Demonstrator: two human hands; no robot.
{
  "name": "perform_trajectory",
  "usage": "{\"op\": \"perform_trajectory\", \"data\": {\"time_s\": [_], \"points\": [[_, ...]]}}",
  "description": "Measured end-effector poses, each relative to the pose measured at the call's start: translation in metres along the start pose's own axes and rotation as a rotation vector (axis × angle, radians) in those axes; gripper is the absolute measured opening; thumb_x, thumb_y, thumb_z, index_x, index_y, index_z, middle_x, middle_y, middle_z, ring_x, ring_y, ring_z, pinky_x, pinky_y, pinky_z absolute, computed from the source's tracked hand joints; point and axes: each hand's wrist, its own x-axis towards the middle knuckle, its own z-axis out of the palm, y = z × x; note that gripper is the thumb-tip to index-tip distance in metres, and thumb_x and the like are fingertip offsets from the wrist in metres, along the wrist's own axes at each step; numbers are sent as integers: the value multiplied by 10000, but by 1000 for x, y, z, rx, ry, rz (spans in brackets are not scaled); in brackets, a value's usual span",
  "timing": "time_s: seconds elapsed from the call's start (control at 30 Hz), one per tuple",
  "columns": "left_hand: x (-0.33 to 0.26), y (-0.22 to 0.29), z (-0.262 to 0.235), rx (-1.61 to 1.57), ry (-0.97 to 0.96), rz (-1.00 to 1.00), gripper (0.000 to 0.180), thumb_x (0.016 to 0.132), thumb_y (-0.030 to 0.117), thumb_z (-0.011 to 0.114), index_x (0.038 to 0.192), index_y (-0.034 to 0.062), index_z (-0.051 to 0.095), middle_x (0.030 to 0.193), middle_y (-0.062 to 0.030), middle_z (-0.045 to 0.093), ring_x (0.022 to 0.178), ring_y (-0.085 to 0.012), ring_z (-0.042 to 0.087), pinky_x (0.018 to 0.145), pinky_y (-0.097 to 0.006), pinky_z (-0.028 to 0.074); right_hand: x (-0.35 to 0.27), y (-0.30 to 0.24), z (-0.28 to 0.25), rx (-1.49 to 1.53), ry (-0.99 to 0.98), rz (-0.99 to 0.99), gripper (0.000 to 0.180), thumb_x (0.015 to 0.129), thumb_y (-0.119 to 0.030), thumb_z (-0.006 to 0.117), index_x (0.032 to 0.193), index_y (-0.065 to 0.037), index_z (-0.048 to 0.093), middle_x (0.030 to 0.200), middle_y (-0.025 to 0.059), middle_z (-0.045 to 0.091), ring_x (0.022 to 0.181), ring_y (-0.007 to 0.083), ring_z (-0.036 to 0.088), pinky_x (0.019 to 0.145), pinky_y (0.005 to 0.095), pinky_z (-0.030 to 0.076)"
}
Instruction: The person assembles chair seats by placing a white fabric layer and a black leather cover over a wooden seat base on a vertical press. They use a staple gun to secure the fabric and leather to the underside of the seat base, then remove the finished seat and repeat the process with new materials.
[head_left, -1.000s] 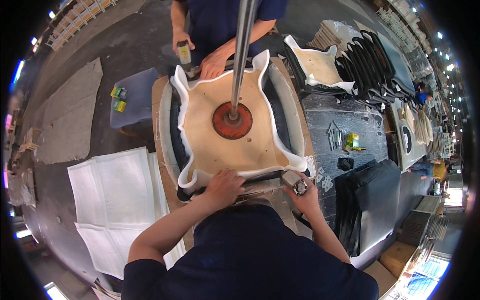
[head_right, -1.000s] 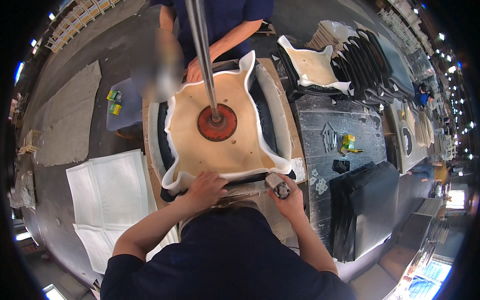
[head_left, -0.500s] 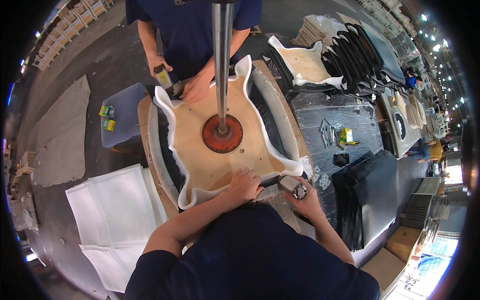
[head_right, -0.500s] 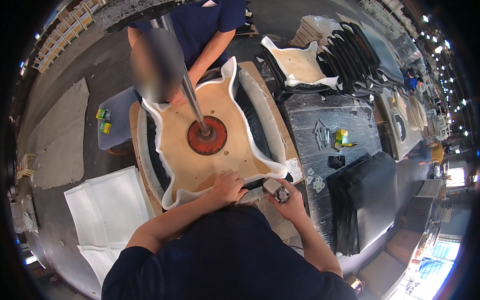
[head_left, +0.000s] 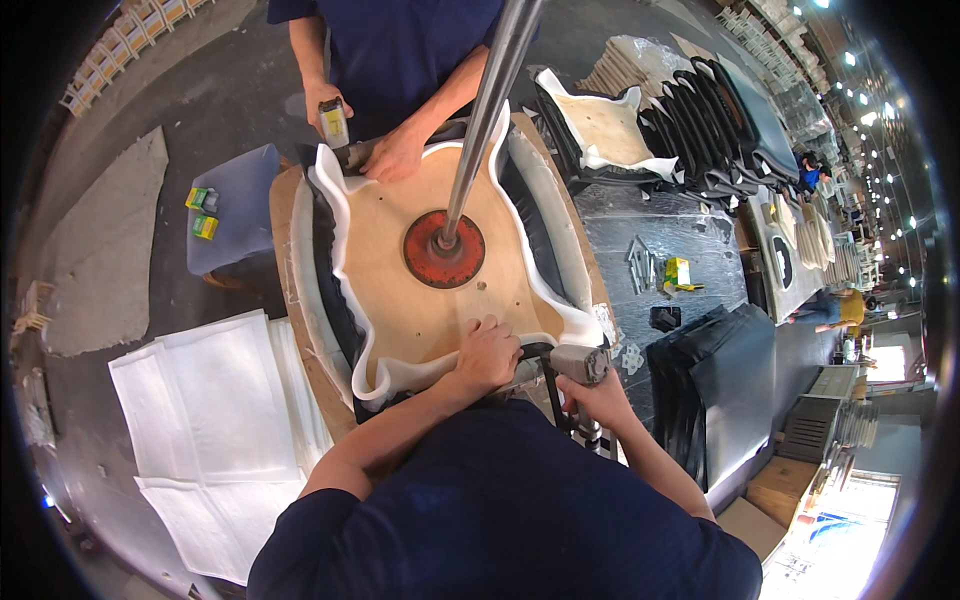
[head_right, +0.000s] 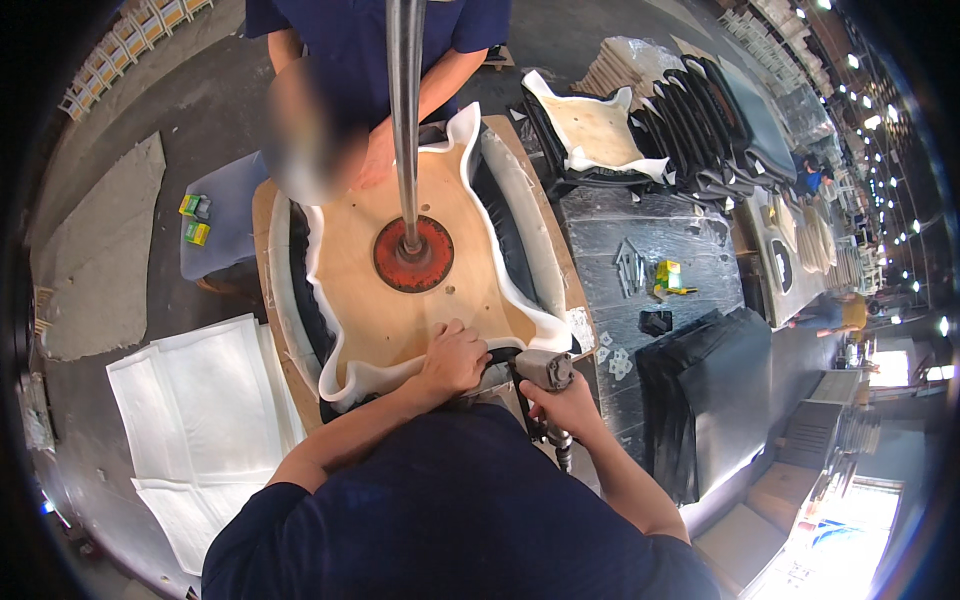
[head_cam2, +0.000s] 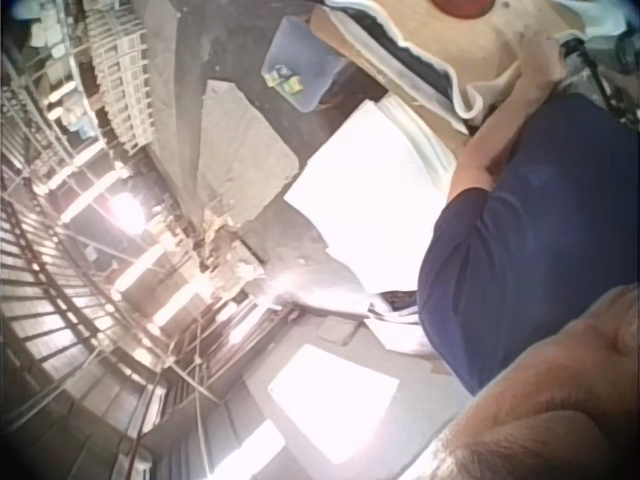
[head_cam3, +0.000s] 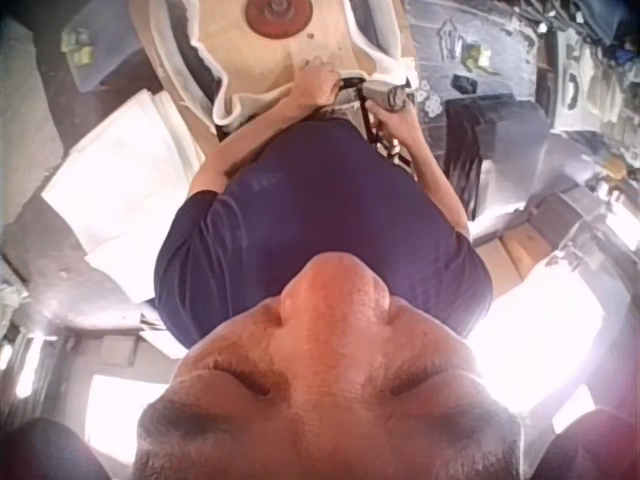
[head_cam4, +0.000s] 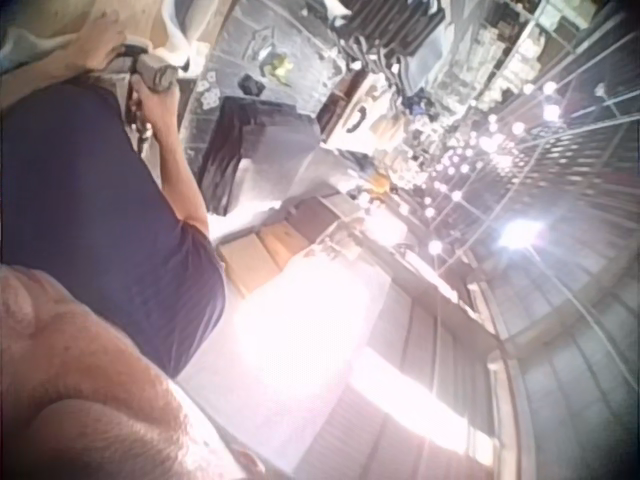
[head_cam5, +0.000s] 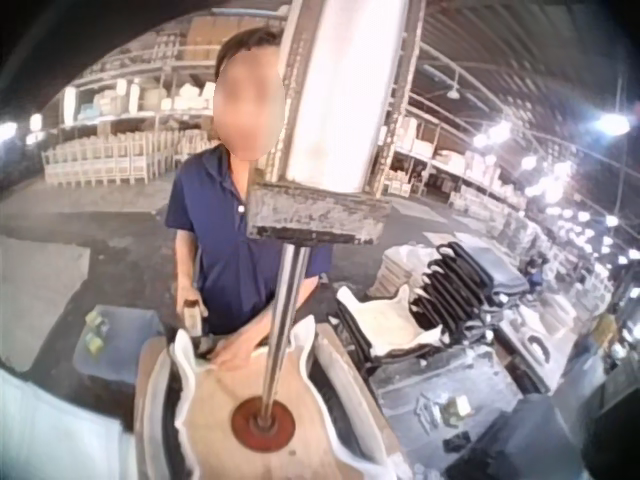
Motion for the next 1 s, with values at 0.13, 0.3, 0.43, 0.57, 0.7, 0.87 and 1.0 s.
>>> {"op": "perform_trajectory", "data": {"time_s": [0.13,0.3,0.43,0.57,0.7,0.87,1.0], "points": [[2,-2,2,-44,81,-68,210,858,299,796,850,90,810,963,-87,618,1066,-312,553,921,-482,389,8,-12,7,73,14,54,332,961,-204,852,1141,45,726,875,58,726,599,153,698,541,316,555],[5,0,1,-72,17,-158,218,855,297,799,860,80,819,1029,-94,610,1110,-319,530,962,-482,386,17,-31,14,97,16,118,332,962,-219,858,1178,3,738,883,41,707,570,143,675,497,307,515],[7,-1,8,-89,57,-180,217,836,300,811,854,83,820,1031,-88,607,1117,-314,526,977,-475,380,30,-38,19,31,-8,152,340,963,-252,861,1175,-10,751,858,27,703,545,141,665,477,305,496],[5,-4,13,-50,50,-187,215,818,300,815,849,88,820,1037,-92,612,1128,-313,531,983,-470,387,39,-50,25,-65,-14,161,349,961,-285,862,1132,3,763,815,27,699,521,142,652,466,309,491],[3,-5,10,-35,50,-145,214,817,296,805,862,88,821,1057,-105,620,1144,-319,536,995,-469,393,44,-55,29,-130,14,159,347,952,-294,868,1071,16,767,772,30,693,509,138,639,462,309,485],[-3,0,-5,65,-37,-101,233,841,318,809,909,96,820,1111,-102,600,1165,-323,511,1020,-489,386,44,-50,31,-203,57,139,360,936,-305,882,1011,25,761,758,43,702,499,133,622,459,308,479],[-6,0,-7,28,41,-117,231,855,306,805,916,83,809,1254,-111,585,1315,-352,479,1193,-565,321,39,-64,37,-262,63,168,355,945,-310,871,990,23,757,766,49,713,497,129,613,463,312,483]]}}
